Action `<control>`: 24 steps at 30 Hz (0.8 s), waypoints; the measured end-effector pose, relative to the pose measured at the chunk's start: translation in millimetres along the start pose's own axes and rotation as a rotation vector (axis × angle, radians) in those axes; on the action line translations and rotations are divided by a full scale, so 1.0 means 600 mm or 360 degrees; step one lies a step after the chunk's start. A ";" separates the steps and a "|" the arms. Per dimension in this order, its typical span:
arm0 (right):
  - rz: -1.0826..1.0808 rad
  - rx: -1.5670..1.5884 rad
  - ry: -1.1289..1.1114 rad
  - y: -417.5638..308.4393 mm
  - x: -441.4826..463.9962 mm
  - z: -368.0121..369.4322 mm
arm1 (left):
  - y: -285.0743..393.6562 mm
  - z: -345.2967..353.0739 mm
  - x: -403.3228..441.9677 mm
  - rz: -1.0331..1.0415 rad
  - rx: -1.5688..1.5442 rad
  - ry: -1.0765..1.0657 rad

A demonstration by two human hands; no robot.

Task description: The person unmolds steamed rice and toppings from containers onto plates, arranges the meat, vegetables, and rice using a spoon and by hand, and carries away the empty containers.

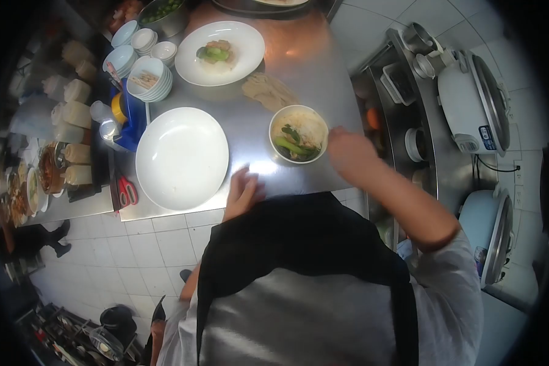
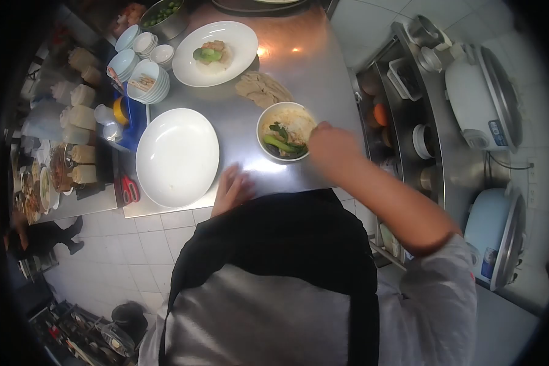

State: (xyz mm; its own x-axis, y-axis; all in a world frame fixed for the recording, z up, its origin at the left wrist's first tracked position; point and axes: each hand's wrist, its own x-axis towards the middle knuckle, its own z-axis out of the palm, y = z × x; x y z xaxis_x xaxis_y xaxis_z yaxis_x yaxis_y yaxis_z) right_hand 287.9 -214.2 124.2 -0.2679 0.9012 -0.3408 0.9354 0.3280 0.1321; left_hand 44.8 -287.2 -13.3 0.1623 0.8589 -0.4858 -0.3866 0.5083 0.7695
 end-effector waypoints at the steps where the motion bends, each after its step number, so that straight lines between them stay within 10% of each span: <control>1: -0.0030 -0.0057 -0.0018 -0.008 0.013 0.005 | 0.002 0.016 0.036 0.0128 0.0193 0.0012; 5: 0.0097 -0.0055 0.0114 0.027 -0.025 -0.065 | 0.053 0.067 0.115 0.0289 0.0635 0.0064; 8: -0.0007 -0.0016 0.0072 0.011 -0.050 -0.090 | 0.054 0.087 0.138 -0.0189 0.0417 -0.0156; 19: 0.0009 0.0152 -0.0017 -0.035 0.021 0.047 | -0.016 0.156 0.120 -0.0397 -0.0741 -0.0432; 24: 0.0168 0.0210 -0.0027 0.022 -0.007 -0.022 | 0.010 0.154 0.108 -0.0713 -0.0537 -0.0343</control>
State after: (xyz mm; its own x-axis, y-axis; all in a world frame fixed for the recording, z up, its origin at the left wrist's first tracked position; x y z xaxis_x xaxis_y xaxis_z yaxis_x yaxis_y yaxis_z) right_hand 298.4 -210.2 139.6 -0.1636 0.9234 -0.3471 0.9806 0.1906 0.0449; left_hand 137.0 -222.5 -1.8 0.5428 0.5770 -0.6103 -0.4993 0.8060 0.3179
